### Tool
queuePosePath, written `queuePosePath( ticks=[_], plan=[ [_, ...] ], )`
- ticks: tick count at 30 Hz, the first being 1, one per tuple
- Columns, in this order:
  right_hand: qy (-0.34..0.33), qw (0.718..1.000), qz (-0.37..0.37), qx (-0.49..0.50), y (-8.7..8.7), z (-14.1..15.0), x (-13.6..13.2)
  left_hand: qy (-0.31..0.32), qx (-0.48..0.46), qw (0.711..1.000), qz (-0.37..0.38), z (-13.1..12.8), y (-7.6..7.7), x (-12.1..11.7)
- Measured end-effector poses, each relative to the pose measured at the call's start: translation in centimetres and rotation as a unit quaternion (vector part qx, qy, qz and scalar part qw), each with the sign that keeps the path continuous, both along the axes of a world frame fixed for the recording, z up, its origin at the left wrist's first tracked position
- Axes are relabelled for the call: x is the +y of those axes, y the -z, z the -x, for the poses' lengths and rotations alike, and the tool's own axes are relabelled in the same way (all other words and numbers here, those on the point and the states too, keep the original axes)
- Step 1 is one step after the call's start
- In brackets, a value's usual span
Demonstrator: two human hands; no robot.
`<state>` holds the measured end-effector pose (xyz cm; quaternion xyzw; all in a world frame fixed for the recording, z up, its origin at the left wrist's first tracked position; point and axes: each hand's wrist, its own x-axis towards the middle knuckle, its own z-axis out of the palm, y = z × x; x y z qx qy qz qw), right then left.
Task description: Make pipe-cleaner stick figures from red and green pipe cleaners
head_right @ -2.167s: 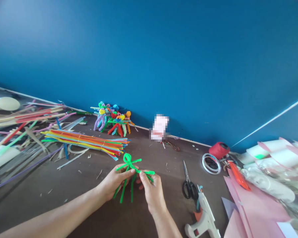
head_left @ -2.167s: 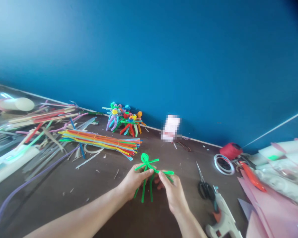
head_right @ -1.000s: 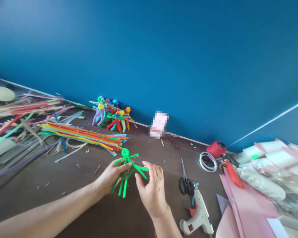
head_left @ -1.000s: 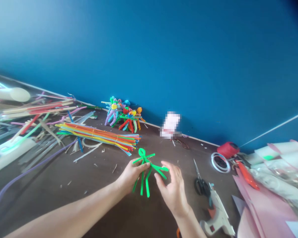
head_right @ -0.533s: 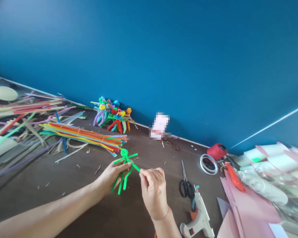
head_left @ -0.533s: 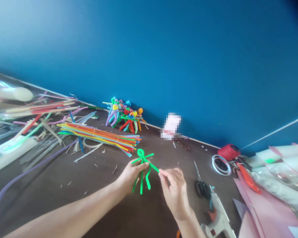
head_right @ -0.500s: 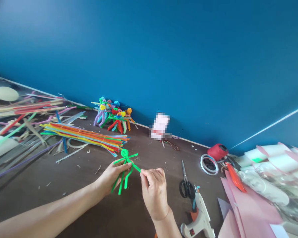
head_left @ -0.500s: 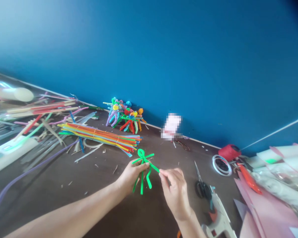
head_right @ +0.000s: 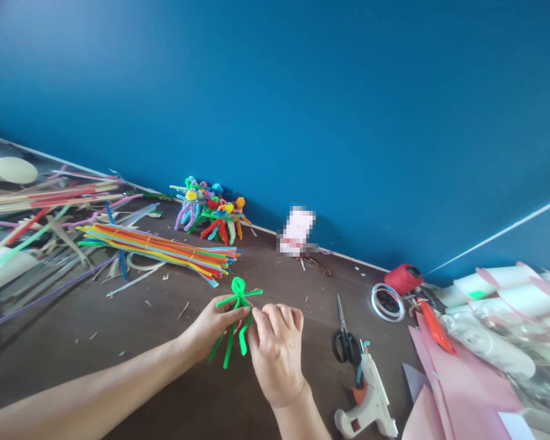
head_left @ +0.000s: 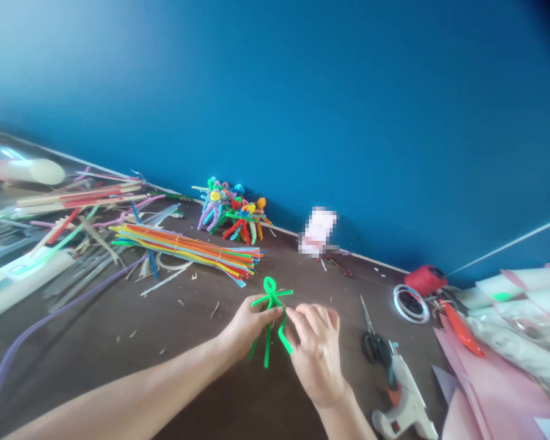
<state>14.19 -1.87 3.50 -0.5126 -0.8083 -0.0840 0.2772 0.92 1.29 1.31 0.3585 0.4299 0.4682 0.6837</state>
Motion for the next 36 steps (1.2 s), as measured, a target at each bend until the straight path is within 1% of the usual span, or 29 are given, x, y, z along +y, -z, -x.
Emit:
queuePosePath(
  ticks=[6,9,12,14,18,22,24,27,29,33,36],
  plan=[
    [0.004,0.995,0.049,0.088,0.6,-0.4,0.2,-0.013,0.056,0.998,-0.030,0.0,0.2,-0.2],
    [0.009,0.988,0.072,0.134,0.8,-0.5,0.4,-0.008,0.066,0.996,-0.051,0.1,0.3,-0.2],
    [0.015,0.971,0.117,0.207,0.9,-0.5,0.7,0.002,0.079,0.994,-0.080,0.2,0.5,-0.1],
    [0.014,0.948,0.162,0.275,0.9,-0.6,0.8,0.004,0.082,0.992,-0.091,0.2,0.6,-0.1],
    [0.011,0.878,0.276,0.390,1.0,-0.8,0.9,0.014,0.072,0.993,-0.092,0.3,0.7,-0.1],
    [-0.002,0.791,0.368,0.488,1.3,-1.1,1.0,0.026,0.060,0.995,-0.080,0.3,0.6,-0.1],
    [-0.015,0.748,0.396,0.533,1.4,-1.2,1.0,0.023,0.051,0.996,-0.068,0.3,0.4,-0.2],
    [-0.024,0.697,0.424,0.578,1.4,-1.4,1.0,0.034,0.025,0.997,-0.064,0.4,0.2,-0.1],
    [-0.027,0.660,0.447,0.603,1.4,-1.5,1.0,0.055,0.010,0.996,-0.071,0.6,-0.1,-0.1],
    [-0.042,0.576,0.495,0.650,1.3,-1.7,1.0,0.108,-0.005,0.991,-0.079,0.9,-0.6,-0.1],
    [-0.059,0.524,0.519,0.673,1.4,-1.6,1.0,0.133,-0.044,0.985,-0.096,1.0,-0.9,-0.1]
  ],
)
